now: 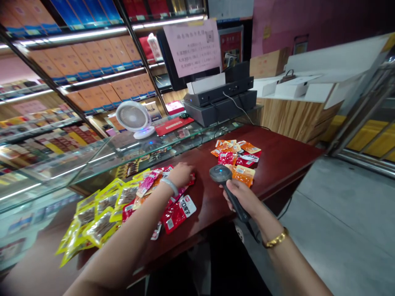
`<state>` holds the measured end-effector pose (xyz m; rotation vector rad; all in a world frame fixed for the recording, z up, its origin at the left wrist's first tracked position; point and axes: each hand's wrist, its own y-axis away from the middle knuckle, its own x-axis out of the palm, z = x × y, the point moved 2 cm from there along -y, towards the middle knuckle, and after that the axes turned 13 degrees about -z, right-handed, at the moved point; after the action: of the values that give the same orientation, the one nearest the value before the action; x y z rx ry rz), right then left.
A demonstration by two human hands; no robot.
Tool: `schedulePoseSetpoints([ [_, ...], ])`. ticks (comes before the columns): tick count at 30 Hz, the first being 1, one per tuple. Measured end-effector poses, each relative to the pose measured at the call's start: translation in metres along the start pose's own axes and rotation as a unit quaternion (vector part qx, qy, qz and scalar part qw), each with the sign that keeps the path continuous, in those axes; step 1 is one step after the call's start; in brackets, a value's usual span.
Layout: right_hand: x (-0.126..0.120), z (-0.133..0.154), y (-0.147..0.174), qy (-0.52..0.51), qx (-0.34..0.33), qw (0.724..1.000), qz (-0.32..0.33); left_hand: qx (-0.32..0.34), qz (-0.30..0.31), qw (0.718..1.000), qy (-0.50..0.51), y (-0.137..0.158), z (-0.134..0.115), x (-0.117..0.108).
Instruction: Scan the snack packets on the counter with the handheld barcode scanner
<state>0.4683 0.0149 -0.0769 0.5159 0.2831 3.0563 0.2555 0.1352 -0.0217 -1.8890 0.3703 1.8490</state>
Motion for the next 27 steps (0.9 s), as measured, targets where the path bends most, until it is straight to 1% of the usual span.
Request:
schedulePoseSetpoints([
  [2,0.001,0.005,-0.008,0.014,-0.002,1.000,0.020,0.007,0.014,0.999,-0.033,0.006,0.019,-0.003],
  [4,0.002,0.012,-0.017,0.016,-0.005,0.999,0.033,0.028,0.022,0.998,-0.045,0.006,0.029,-0.003],
  [7,0.006,0.021,-0.024,0.006,-0.004,0.999,0.039,0.052,0.035,0.997,-0.044,0.000,0.032,-0.001],
  [9,0.010,0.022,-0.022,0.003,0.003,0.999,0.049,0.062,0.032,0.997,-0.033,-0.005,0.032,-0.001],
  [11,0.014,0.020,-0.014,0.002,0.007,0.999,0.053,0.071,0.004,0.997,-0.017,-0.010,0.032,-0.002],
  [13,0.017,0.014,-0.007,0.010,0.020,0.998,0.050,0.081,-0.049,0.995,0.003,-0.015,0.029,-0.005],
  [16,0.019,0.004,0.000,0.029,0.019,0.998,0.045,0.089,-0.131,0.986,0.047,-0.018,0.019,-0.011],
  [17,0.019,0.001,0.001,0.026,0.018,0.999,0.040,0.073,-0.150,0.984,0.064,-0.019,0.015,-0.013],
  [18,0.019,-0.001,0.002,0.021,0.016,0.999,0.032,0.040,-0.164,0.982,0.079,-0.019,0.011,-0.014],
  [21,0.021,-0.005,0.003,0.009,0.008,1.000,0.012,-0.103,-0.176,0.973,0.107,-0.016,0.003,-0.010],
  [22,0.023,-0.006,0.003,0.003,0.002,1.000,0.007,-0.138,-0.176,0.968,0.115,-0.015,0.001,-0.007],
  [24,0.027,-0.006,0.003,-0.011,-0.012,1.000,0.001,-0.164,-0.176,0.961,0.138,-0.012,-0.003,0.001],
  [27,0.035,-0.006,0.001,-0.034,-0.026,0.999,-0.002,-0.163,-0.176,0.951,0.196,-0.008,-0.007,0.018],
])
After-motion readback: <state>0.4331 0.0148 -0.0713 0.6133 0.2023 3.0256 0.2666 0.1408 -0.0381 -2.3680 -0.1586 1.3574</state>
